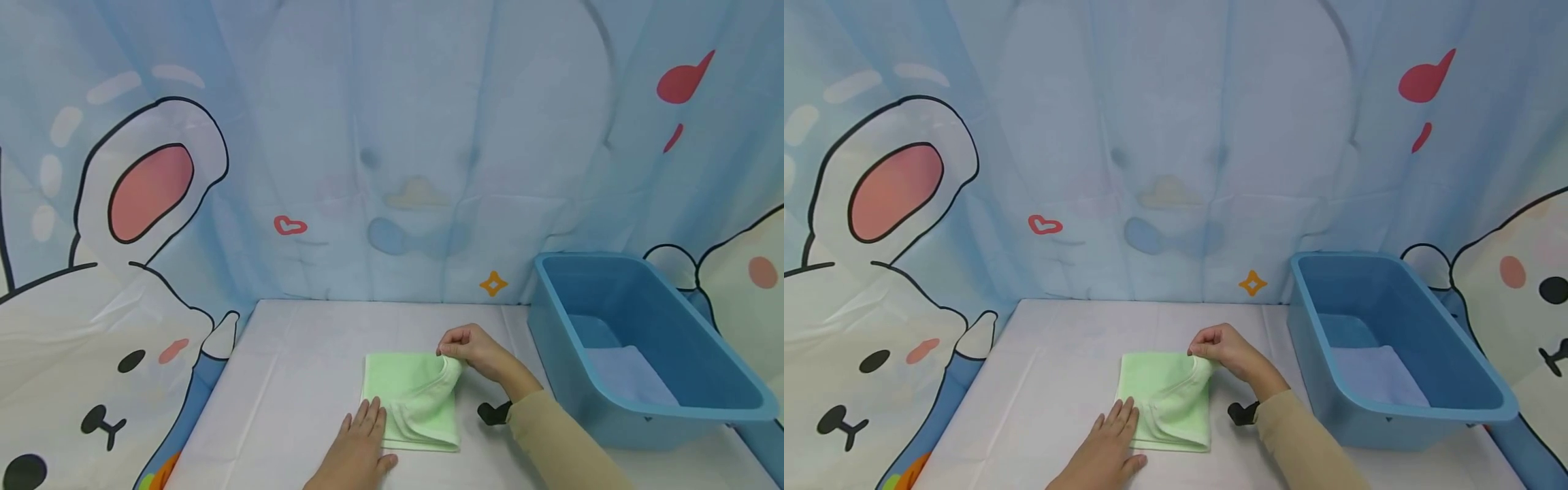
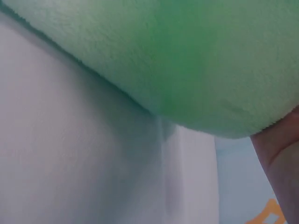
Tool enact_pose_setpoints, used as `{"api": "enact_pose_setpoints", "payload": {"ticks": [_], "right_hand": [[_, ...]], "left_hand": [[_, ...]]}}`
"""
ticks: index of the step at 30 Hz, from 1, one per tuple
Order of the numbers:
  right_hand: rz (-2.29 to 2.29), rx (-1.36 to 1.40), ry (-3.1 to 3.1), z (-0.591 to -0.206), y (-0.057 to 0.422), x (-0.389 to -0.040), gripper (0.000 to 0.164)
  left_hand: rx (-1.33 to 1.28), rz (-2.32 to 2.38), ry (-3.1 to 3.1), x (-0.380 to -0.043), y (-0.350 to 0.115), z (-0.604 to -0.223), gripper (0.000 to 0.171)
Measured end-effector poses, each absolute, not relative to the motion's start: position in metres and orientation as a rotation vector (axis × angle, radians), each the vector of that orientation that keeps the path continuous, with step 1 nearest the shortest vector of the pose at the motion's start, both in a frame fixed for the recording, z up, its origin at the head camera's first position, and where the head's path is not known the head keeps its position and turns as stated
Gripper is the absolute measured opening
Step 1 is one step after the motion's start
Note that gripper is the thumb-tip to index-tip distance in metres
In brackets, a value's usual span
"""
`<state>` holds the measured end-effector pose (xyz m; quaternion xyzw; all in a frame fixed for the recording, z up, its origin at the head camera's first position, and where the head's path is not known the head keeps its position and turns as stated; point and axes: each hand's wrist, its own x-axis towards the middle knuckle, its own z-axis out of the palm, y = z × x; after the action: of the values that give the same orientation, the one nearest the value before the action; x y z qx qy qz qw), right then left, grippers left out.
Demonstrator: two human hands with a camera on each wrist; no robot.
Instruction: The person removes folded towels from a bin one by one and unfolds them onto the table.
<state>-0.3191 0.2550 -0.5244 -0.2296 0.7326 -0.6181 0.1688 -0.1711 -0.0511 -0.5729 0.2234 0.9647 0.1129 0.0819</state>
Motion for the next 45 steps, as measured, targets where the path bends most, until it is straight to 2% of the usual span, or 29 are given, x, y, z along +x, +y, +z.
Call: {"api": "enact_pose_setpoints", "payload": {"ticks": [7, 14, 22, 37, 41, 45], "right_hand": [[-1.764, -0.628, 2.121, -0.538, 0.280, -0.312, 0.031], [-1.719, -0.458, 2.393, -0.551, 0.299, -0.305, 0.032], [-1.828, -0.150, 2.519, -0.564, 0.304, -0.302, 0.040], [-1.824, 0.103, 2.740, -0.566, 0.307, -0.299, 0.046], [-1.879, 0.069, 2.739, -0.564, 0.310, -0.295, 0.040], [-1.886, -0.206, 2.605, -0.550, 0.308, -0.288, 0.034]], "left_hand": [[0.675, 0.306, 2.880, -0.173, -0.052, -0.578, 0.086], [0.672, 0.332, 2.878, -0.172, -0.052, -0.575, 0.085], [0.676, 0.348, 2.884, -0.172, -0.052, -0.576, 0.084], [0.675, 0.371, 2.888, -0.169, -0.053, -0.574, 0.083], [0.682, 0.382, 2.883, -0.169, -0.053, -0.574, 0.083], [0.679, 0.400, 2.880, -0.168, -0.053, -0.572, 0.083]]}}
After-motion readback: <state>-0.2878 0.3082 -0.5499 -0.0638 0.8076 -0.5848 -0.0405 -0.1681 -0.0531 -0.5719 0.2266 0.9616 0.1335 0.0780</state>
